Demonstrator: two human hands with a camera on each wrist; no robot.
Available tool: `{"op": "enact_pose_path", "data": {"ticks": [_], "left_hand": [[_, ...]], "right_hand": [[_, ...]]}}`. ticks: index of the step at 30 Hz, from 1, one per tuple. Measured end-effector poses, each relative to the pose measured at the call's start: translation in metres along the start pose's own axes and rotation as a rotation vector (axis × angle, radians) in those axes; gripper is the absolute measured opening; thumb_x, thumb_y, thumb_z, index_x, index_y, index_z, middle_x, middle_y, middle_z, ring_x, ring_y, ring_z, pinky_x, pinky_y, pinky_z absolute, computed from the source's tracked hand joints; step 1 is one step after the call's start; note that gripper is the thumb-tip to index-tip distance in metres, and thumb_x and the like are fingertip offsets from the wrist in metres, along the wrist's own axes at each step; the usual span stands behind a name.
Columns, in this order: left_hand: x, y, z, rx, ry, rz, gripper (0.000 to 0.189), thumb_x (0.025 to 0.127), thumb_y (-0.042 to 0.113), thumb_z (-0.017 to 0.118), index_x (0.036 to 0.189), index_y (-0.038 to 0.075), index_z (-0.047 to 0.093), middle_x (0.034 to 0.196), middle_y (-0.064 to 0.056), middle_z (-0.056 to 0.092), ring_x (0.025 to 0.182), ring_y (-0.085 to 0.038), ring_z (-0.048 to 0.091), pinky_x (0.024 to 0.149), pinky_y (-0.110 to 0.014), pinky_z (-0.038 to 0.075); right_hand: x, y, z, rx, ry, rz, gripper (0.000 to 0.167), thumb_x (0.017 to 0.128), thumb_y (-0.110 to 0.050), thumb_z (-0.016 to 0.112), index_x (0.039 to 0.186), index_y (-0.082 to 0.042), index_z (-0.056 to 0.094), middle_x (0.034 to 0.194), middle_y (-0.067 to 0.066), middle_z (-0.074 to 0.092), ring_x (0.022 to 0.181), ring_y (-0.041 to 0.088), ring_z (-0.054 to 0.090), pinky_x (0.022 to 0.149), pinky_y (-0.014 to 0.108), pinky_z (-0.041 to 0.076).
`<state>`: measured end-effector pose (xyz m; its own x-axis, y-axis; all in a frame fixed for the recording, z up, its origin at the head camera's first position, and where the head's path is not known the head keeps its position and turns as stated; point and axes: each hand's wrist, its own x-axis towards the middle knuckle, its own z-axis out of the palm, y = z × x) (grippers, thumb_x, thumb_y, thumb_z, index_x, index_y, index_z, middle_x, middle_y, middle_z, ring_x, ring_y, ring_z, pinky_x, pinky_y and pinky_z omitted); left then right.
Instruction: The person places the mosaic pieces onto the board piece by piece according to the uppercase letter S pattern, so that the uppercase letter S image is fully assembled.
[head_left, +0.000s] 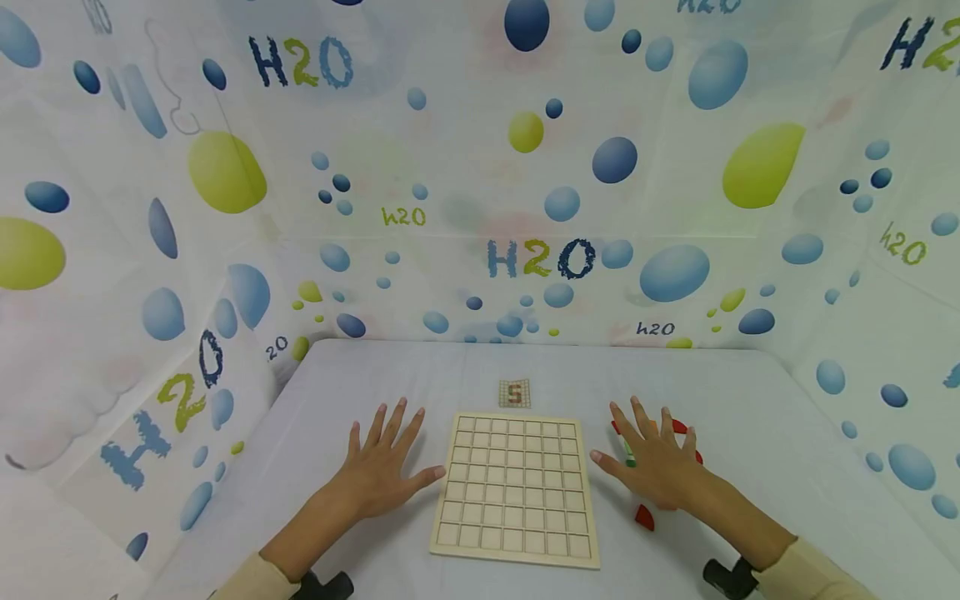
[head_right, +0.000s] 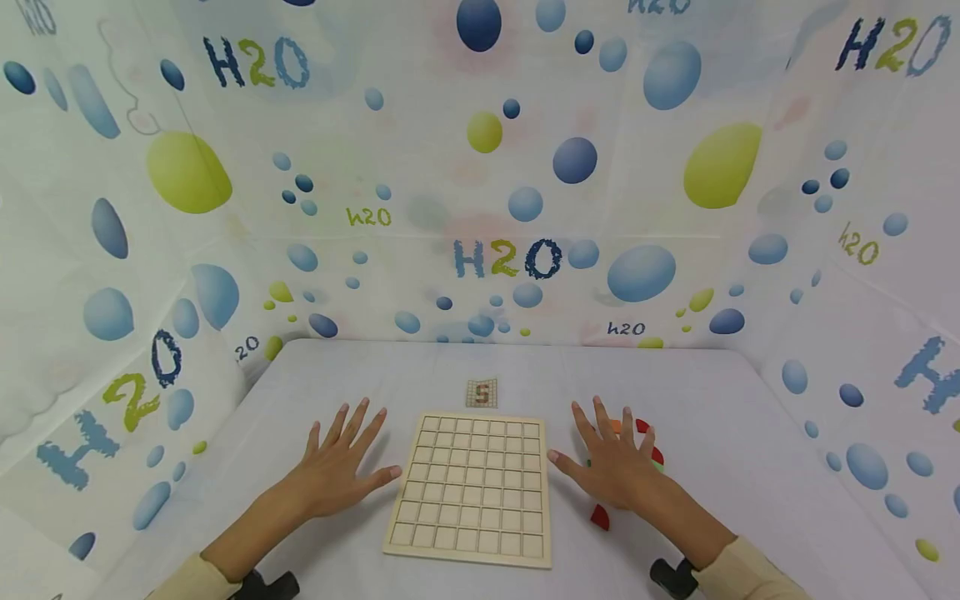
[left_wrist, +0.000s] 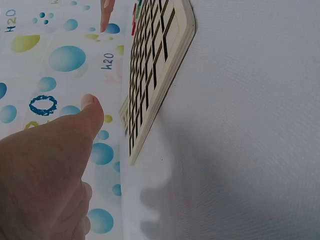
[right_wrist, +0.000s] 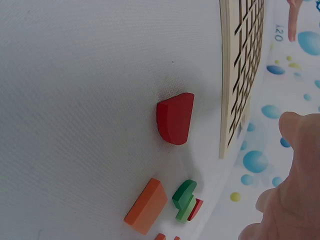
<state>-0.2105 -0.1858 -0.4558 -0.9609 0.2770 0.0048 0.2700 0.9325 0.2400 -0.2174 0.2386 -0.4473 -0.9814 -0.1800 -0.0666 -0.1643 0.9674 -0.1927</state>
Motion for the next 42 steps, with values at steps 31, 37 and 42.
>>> {"op": "enact_pose_path", "data": {"ticks": [31, 37, 42], "left_hand": [[0.007, 0.000, -0.002, -0.230, -0.113, 0.069, 0.096, 0.099, 0.063, 0.063, 0.168, 0.008, 0.026, 0.171, -0.017, 0.033, 0.157, -0.044, 0.029, 0.128, -0.065, 0.022], [0.010, 0.002, -0.001, -0.261, -0.146, 0.141, 0.090, 0.101, 0.055, 0.067, 0.165, 0.004, 0.031, 0.169, -0.019, 0.036, 0.156, -0.042, 0.034, 0.127, -0.060, 0.029], [0.012, 0.002, 0.001, -0.282, -0.193, 0.190, 0.088, 0.099, 0.051, 0.071, 0.164, 0.004, 0.034, 0.169, -0.020, 0.036, 0.156, -0.043, 0.032, 0.126, -0.063, 0.028]], "right_hand": [[0.014, 0.038, -0.011, 0.168, 0.148, -0.055, 0.088, 0.098, -0.027, 0.077, 0.165, -0.002, 0.026, 0.158, 0.033, 0.041, 0.141, 0.054, 0.046, 0.099, 0.073, 0.051], [0.018, 0.062, -0.013, 0.212, 0.104, -0.025, 0.090, 0.096, -0.024, 0.079, 0.165, 0.000, 0.025, 0.152, 0.037, 0.042, 0.133, 0.055, 0.050, 0.093, 0.064, 0.059], [0.020, 0.080, -0.015, 0.231, 0.068, -0.032, 0.082, 0.097, -0.023, 0.078, 0.160, 0.003, 0.034, 0.149, 0.039, 0.044, 0.131, 0.056, 0.049, 0.097, 0.068, 0.055]]}}
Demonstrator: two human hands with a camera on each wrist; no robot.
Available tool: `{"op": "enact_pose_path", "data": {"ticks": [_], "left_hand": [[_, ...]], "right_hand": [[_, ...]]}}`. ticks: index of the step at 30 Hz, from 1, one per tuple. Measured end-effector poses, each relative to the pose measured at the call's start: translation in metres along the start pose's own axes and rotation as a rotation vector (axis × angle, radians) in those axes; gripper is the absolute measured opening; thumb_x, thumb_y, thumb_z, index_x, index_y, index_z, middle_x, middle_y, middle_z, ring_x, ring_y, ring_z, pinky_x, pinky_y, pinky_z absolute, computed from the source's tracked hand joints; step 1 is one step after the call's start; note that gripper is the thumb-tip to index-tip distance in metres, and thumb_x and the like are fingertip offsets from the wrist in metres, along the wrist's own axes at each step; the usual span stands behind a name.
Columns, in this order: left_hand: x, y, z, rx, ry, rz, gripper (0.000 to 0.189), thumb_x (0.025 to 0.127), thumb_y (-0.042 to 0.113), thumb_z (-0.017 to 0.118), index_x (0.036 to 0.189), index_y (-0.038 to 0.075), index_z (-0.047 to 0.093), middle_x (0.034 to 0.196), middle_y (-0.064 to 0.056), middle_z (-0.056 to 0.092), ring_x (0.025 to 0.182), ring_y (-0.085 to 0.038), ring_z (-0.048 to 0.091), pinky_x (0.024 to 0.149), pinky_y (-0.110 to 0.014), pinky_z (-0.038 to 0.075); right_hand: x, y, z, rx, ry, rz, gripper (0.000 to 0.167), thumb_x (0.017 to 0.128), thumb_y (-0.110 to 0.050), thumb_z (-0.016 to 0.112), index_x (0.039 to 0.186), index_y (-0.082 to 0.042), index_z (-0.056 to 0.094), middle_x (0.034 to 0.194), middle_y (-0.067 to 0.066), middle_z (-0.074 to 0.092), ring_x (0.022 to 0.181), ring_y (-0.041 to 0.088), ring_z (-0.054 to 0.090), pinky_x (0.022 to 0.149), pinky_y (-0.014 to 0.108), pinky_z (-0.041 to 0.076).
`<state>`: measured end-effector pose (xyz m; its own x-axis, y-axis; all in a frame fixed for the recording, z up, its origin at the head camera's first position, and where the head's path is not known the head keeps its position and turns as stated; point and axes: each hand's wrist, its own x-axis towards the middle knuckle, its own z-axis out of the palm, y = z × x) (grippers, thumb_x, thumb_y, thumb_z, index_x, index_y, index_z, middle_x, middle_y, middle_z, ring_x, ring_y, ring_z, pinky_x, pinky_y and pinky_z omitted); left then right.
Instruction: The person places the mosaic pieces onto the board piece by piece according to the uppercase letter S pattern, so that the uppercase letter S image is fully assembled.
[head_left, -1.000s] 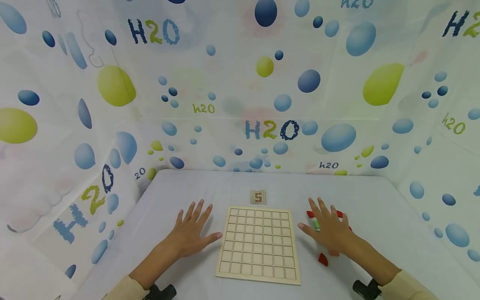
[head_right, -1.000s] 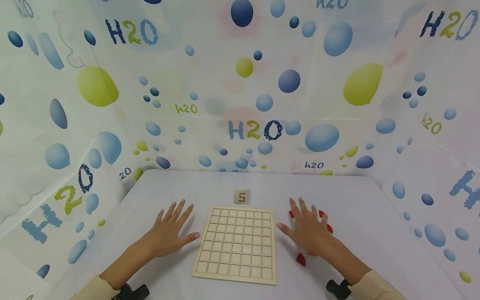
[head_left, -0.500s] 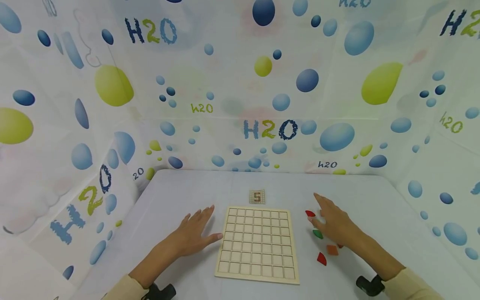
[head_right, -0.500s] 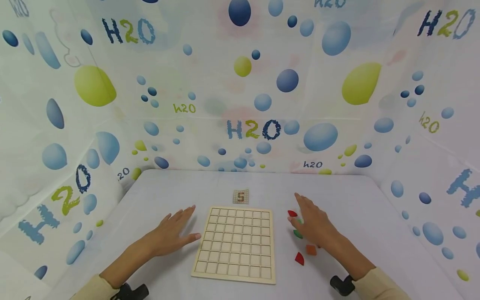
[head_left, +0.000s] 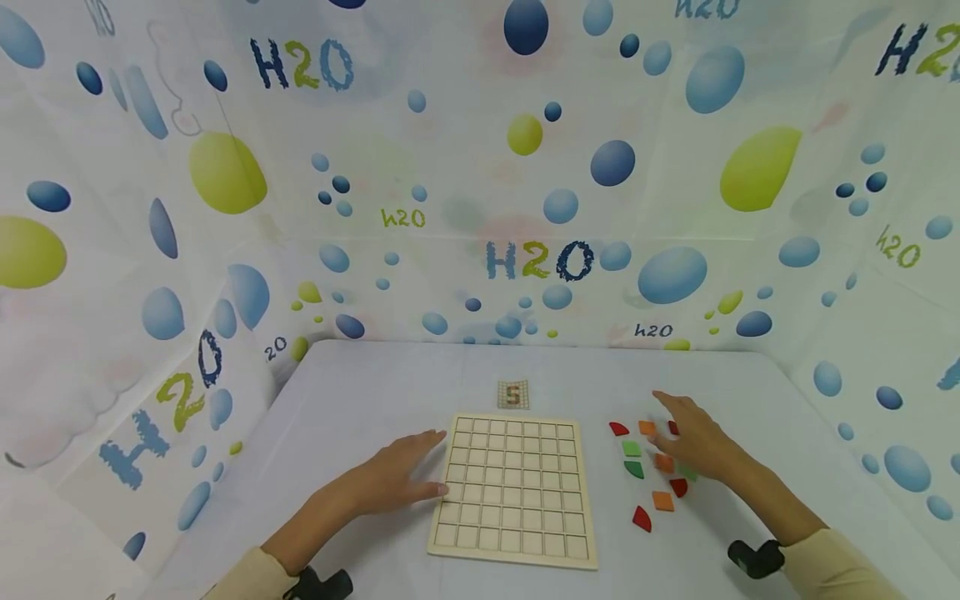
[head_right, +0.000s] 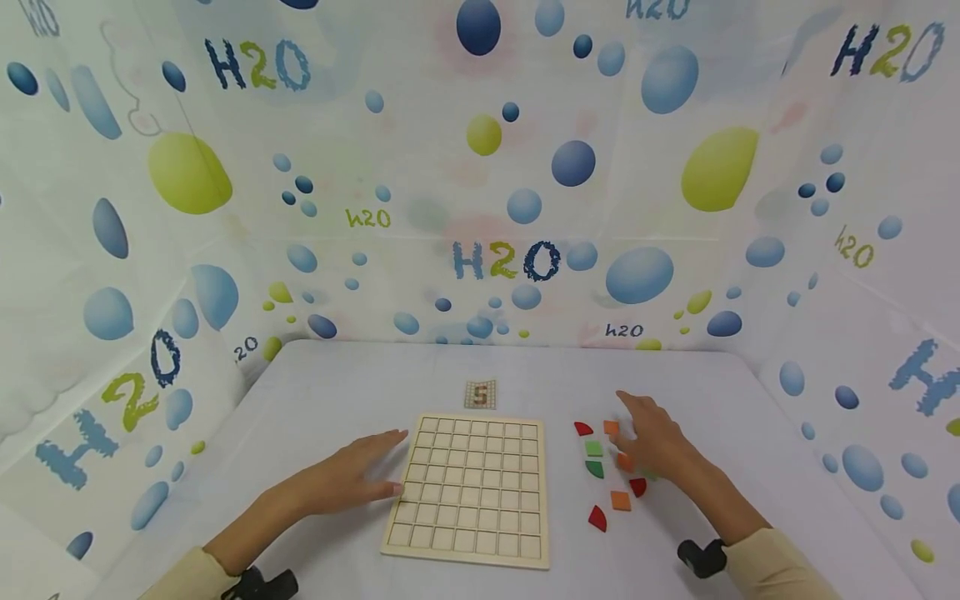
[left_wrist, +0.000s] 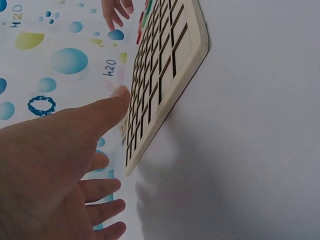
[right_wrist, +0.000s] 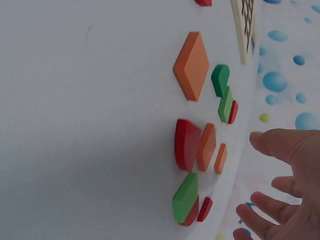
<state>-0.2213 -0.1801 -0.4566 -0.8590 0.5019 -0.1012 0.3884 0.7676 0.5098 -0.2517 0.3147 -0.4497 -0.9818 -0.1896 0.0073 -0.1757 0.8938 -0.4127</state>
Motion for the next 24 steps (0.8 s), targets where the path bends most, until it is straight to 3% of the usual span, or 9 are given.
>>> {"op": "enact_pose_path", "data": {"ticks": [4, 9, 14, 24], "left_hand": [[0.001, 0.001, 0.003, 0.025, -0.042, 0.019, 0.087, 0.098, 0.054, 0.071, 0.163, 0.007, 0.038, 0.169, -0.019, 0.035, 0.157, -0.046, 0.030, 0.125, -0.065, 0.028], [0.000, 0.002, 0.004, 0.050, -0.068, 0.050, 0.085, 0.096, 0.053, 0.073, 0.160, 0.005, 0.043, 0.168, -0.021, 0.036, 0.156, -0.049, 0.029, 0.124, -0.068, 0.029], [-0.004, 0.006, 0.003, 0.035, -0.089, 0.025, 0.085, 0.095, 0.051, 0.075, 0.160, 0.005, 0.044, 0.168, -0.017, 0.038, 0.158, -0.046, 0.027, 0.124, -0.068, 0.029], [-0.003, 0.004, 0.003, 0.056, -0.112, 0.011, 0.084, 0.096, 0.052, 0.073, 0.161, 0.009, 0.042, 0.168, -0.015, 0.039, 0.158, -0.042, 0.030, 0.123, -0.066, 0.031]], "right_hand": [[0.000, 0.013, -0.005, -0.027, -0.013, 0.004, 0.077, 0.096, -0.023, 0.079, 0.156, 0.004, 0.041, 0.148, 0.040, 0.044, 0.133, 0.059, 0.046, 0.099, 0.071, 0.052], [0.003, 0.030, -0.010, 0.000, -0.029, 0.009, 0.064, 0.095, -0.017, 0.079, 0.147, 0.007, 0.050, 0.136, 0.038, 0.051, 0.119, 0.052, 0.056, 0.097, 0.063, 0.058], [0.008, 0.047, -0.009, 0.051, -0.079, 0.064, 0.052, 0.097, -0.016, 0.076, 0.139, 0.007, 0.055, 0.125, 0.029, 0.058, 0.112, 0.043, 0.060, 0.092, 0.054, 0.063], [0.016, 0.061, -0.007, 0.065, -0.077, 0.057, 0.040, 0.097, -0.013, 0.074, 0.130, 0.007, 0.060, 0.117, 0.025, 0.063, 0.108, 0.040, 0.063, 0.092, 0.054, 0.062]]}}
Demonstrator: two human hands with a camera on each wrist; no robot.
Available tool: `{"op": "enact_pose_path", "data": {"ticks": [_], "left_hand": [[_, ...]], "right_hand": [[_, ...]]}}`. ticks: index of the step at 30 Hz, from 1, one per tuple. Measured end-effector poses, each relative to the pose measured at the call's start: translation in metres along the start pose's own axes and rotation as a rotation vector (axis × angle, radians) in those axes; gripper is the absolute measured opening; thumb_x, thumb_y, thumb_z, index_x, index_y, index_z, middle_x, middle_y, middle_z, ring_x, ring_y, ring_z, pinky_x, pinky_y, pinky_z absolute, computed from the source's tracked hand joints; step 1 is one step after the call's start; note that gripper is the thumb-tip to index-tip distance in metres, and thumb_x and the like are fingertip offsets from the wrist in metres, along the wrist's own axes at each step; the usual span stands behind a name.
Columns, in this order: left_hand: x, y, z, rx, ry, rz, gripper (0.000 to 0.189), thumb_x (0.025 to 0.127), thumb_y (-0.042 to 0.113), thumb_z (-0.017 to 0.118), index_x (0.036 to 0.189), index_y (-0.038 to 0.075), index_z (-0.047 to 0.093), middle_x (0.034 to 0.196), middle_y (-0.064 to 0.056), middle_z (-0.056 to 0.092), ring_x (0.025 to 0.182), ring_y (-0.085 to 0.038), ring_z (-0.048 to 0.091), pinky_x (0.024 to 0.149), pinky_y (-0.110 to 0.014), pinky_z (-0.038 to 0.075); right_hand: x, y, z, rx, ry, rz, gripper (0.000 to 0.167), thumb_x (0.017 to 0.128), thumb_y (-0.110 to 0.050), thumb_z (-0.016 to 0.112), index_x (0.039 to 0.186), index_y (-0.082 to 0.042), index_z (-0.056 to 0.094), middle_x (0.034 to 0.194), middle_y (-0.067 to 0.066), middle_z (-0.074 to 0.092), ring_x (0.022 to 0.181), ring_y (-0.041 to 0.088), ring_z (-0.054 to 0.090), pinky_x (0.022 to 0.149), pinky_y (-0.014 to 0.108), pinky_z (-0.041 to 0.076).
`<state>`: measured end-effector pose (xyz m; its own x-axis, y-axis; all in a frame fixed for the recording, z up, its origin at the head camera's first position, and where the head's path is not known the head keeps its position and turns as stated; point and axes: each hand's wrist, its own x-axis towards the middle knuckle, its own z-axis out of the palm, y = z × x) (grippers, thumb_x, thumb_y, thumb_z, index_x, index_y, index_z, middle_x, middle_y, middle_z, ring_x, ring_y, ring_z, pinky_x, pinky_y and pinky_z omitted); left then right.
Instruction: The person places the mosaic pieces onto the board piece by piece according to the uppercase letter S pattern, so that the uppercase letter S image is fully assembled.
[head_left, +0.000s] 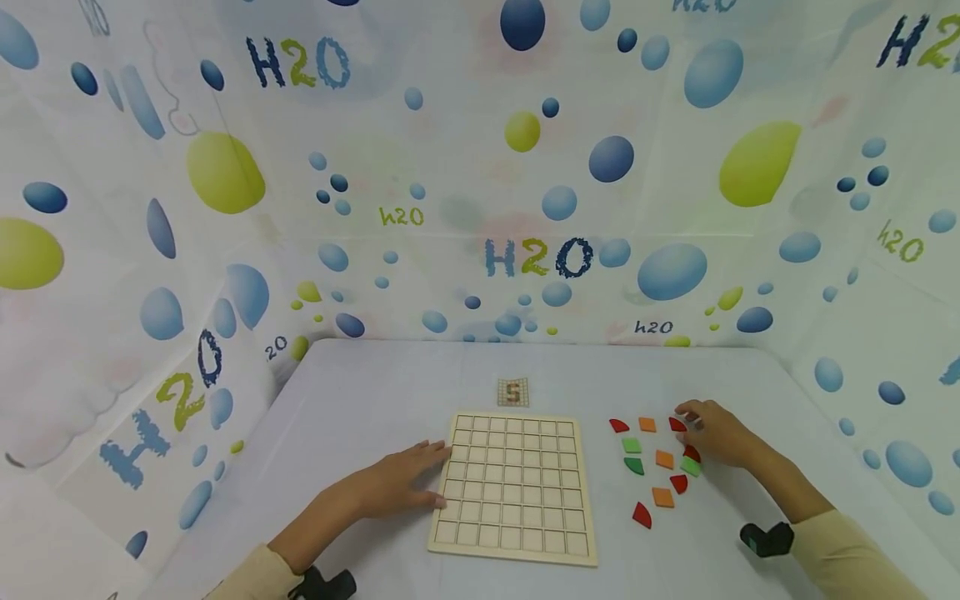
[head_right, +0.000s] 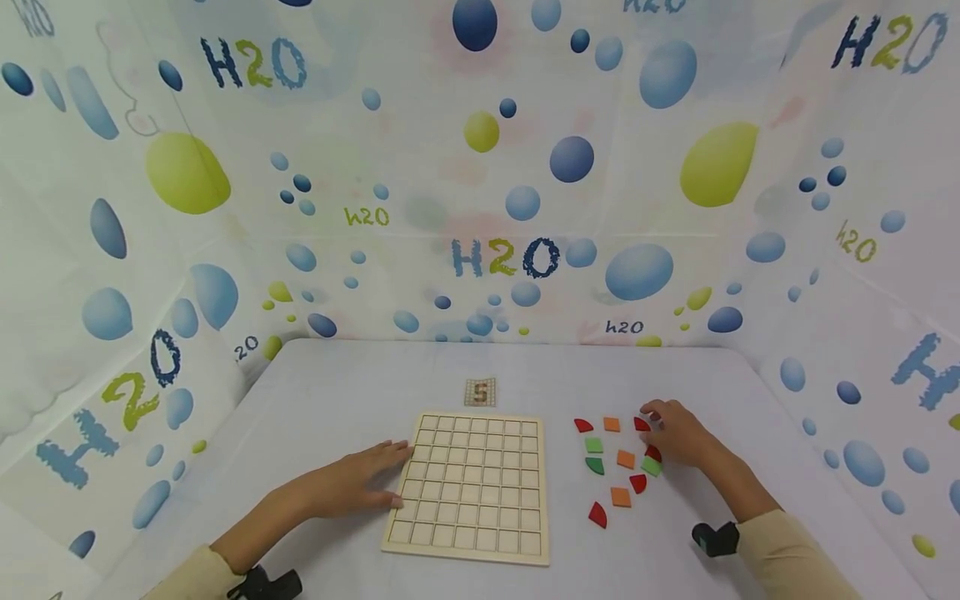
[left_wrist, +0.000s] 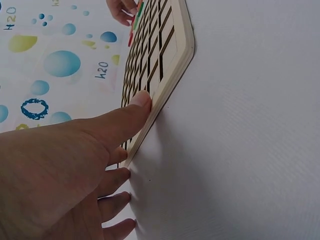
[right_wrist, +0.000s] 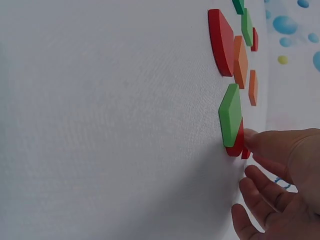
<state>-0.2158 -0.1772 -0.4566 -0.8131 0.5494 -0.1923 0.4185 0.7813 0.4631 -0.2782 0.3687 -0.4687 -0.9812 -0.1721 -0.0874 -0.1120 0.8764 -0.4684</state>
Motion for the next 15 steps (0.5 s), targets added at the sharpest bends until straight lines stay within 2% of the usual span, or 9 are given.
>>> {"op": "enact_pose_path", "data": {"ticks": [6, 15], "left_hand": [[0.0021, -0.0045, -0.0003, -0.004, -0.007, 0.015, 0.085, 0.095, 0.051, 0.074, 0.161, 0.009, 0.043, 0.168, -0.015, 0.040, 0.158, -0.039, 0.031, 0.125, -0.060, 0.032], [0.0014, -0.0045, -0.0007, -0.013, -0.002, 0.015, 0.084, 0.094, 0.050, 0.076, 0.160, 0.009, 0.044, 0.167, -0.015, 0.041, 0.158, -0.040, 0.032, 0.125, -0.061, 0.032]], "right_hand": [[0.0028, 0.0037, -0.0006, 0.022, -0.007, -0.011, 0.032, 0.098, -0.013, 0.073, 0.124, 0.004, 0.064, 0.115, 0.022, 0.064, 0.105, 0.036, 0.063, 0.095, 0.054, 0.061], [0.0030, 0.0024, -0.0017, 0.065, -0.009, -0.024, 0.026, 0.100, -0.012, 0.070, 0.119, 0.005, 0.064, 0.115, 0.024, 0.065, 0.105, 0.038, 0.064, 0.095, 0.056, 0.060]]}}
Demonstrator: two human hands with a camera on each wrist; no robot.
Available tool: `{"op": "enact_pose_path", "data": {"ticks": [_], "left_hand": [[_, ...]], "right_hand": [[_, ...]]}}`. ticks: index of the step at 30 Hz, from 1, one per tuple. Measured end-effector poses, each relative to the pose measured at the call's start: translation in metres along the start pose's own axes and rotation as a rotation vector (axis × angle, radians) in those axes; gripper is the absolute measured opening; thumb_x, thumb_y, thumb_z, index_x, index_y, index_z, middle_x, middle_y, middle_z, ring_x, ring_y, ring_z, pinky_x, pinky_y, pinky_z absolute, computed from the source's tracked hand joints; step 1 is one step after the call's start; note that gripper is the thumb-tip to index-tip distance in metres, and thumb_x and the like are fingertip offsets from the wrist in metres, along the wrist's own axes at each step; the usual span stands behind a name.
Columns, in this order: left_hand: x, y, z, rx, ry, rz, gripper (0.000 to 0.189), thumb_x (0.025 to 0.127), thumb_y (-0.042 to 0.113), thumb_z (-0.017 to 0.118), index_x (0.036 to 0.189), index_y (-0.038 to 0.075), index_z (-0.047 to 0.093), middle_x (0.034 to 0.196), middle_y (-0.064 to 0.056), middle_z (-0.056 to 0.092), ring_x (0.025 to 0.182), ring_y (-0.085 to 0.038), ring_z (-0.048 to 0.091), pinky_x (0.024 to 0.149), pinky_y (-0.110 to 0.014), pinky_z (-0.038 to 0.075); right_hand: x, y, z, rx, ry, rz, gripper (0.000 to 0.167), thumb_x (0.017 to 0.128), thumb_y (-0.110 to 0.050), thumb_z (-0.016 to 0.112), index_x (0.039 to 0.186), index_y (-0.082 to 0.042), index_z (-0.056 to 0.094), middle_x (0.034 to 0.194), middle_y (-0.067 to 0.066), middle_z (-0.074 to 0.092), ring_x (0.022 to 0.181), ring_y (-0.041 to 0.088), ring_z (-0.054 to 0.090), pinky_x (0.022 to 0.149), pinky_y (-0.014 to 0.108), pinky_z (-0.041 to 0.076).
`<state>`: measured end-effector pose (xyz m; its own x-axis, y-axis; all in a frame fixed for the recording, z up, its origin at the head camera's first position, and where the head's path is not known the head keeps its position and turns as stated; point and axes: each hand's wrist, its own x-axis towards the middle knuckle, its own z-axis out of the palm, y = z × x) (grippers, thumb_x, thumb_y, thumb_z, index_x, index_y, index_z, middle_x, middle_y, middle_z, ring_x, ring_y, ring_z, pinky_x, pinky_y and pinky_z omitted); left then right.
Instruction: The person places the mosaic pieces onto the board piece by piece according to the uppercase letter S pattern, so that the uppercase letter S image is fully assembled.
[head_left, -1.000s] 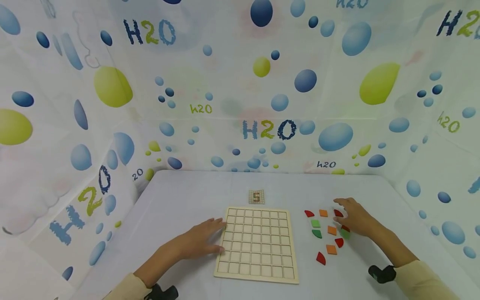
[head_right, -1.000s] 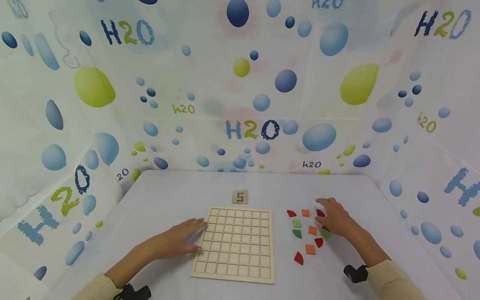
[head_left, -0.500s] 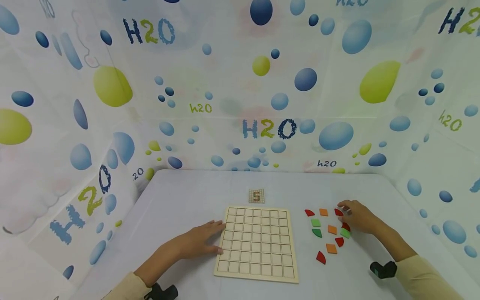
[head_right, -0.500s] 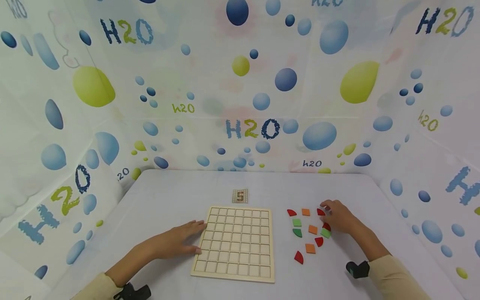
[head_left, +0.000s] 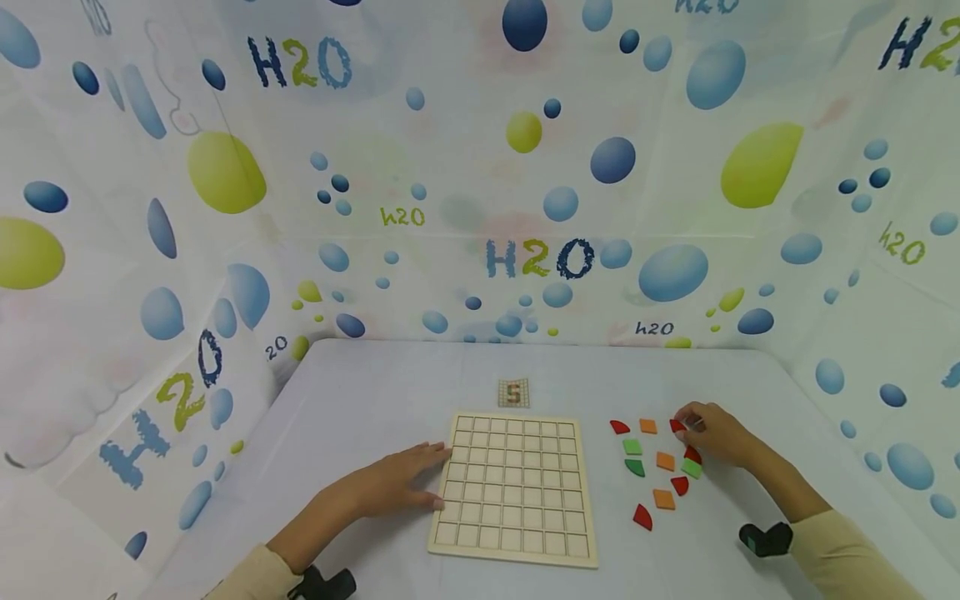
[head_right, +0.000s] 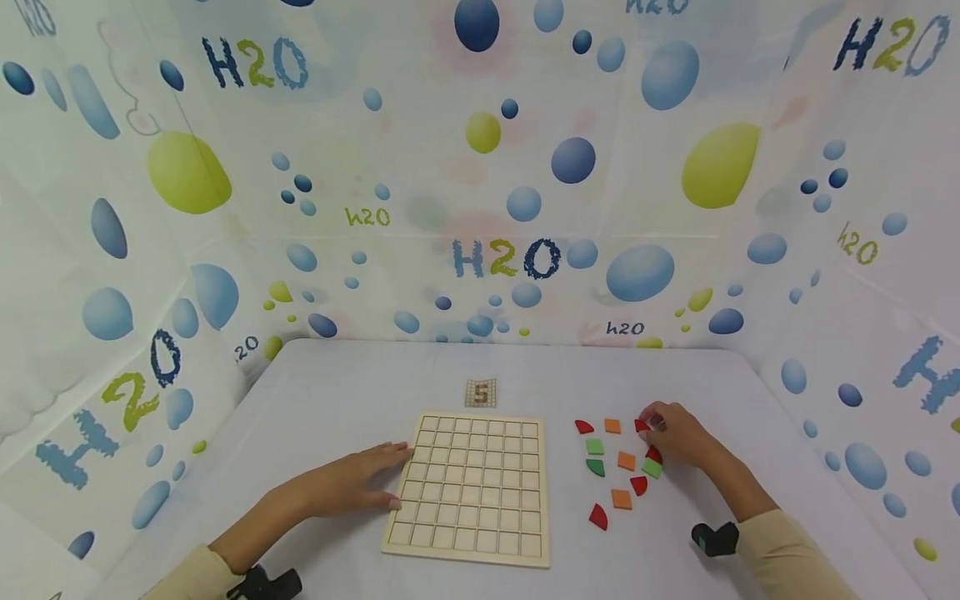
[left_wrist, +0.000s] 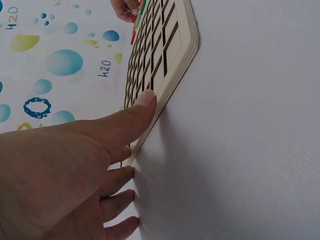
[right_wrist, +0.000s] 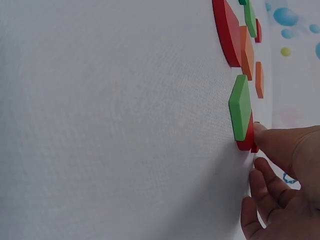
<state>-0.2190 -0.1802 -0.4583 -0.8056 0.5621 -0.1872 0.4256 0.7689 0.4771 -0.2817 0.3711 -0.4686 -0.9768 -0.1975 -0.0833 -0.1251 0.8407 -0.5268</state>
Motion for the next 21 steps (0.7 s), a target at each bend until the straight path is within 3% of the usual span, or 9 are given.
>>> {"op": "enact_pose_path", "data": {"ticks": [14, 21], "left_hand": [[-0.0007, -0.0023, 0.0017, -0.022, 0.004, 0.002, 0.083, 0.095, 0.049, 0.075, 0.161, 0.010, 0.044, 0.168, -0.015, 0.040, 0.158, -0.040, 0.031, 0.125, -0.062, 0.031], [-0.0022, -0.0009, 0.0015, -0.024, 0.008, -0.007, 0.082, 0.095, 0.049, 0.076, 0.161, 0.010, 0.044, 0.168, -0.014, 0.041, 0.158, -0.041, 0.031, 0.123, -0.066, 0.032]], "right_hand": [[-0.0017, -0.0022, 0.0001, -0.053, 0.004, 0.026, 0.023, 0.100, -0.009, 0.068, 0.116, 0.006, 0.062, 0.103, 0.013, 0.067, 0.095, 0.026, 0.059, 0.092, 0.051, 0.061], [-0.0016, -0.0063, -0.0020, -0.076, -0.002, 0.028, 0.023, 0.100, -0.010, 0.070, 0.115, 0.006, 0.064, 0.104, 0.014, 0.069, 0.096, 0.029, 0.062, 0.093, 0.052, 0.062]]}}
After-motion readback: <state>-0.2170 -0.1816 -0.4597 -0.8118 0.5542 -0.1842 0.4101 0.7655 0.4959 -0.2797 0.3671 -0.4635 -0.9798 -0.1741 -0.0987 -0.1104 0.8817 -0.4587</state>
